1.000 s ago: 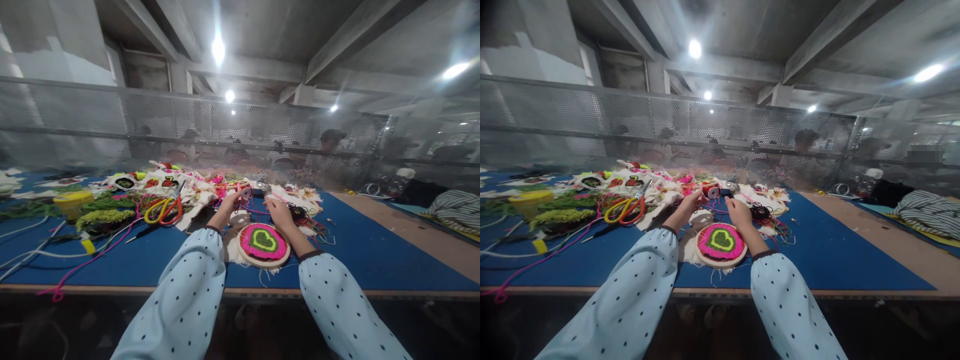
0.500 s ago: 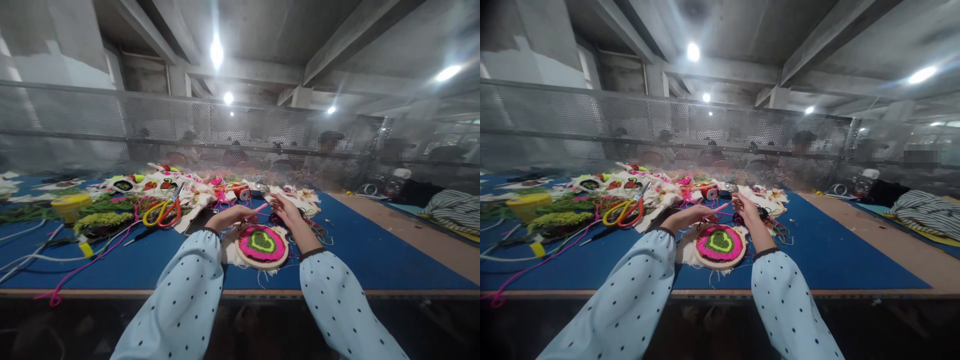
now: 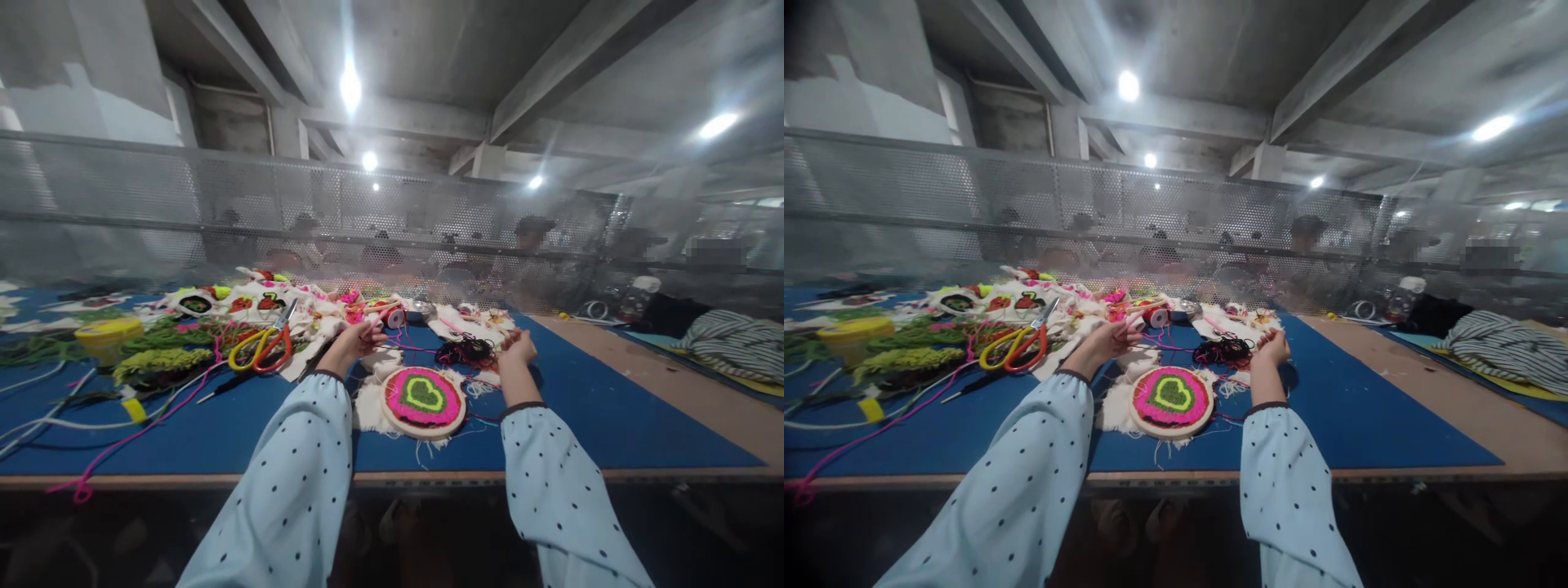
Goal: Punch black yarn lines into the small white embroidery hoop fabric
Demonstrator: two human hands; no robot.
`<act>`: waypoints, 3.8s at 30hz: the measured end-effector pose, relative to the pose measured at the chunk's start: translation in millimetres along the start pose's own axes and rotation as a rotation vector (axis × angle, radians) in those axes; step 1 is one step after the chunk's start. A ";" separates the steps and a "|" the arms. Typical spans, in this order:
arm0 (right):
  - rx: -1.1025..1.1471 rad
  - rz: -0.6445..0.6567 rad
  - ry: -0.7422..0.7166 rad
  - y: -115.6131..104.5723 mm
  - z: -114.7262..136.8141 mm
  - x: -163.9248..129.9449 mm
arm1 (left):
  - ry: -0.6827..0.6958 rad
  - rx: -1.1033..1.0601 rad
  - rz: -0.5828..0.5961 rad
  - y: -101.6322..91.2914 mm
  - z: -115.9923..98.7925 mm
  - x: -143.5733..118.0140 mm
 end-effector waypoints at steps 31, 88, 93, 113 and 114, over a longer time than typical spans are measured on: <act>-0.011 0.638 0.322 82.5 -40.9 -77.4 | 0.375 1.170 -0.364 14.2 -14.5 -27.8; -0.346 1.105 0.595 88.0 -68.3 -116.3 | 0.854 1.173 -0.138 56.4 -45.2 -41.6; -0.256 1.096 0.640 87.7 -59.7 -113.3 | 0.902 1.425 -0.172 59.6 -47.7 -44.0; -0.265 1.312 0.684 87.3 -51.7 -121.3 | 0.950 1.550 -0.243 47.9 -51.2 -44.1; -0.259 1.320 0.684 87.7 -51.5 -121.7 | 0.960 1.540 -0.233 49.2 -51.5 -45.4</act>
Point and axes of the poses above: each hand's wrist, its own x-axis towards the middle knuckle, its own y-axis out of the palm, z = x × y, the point moved 7 cm from there along x, towards the middle knuckle
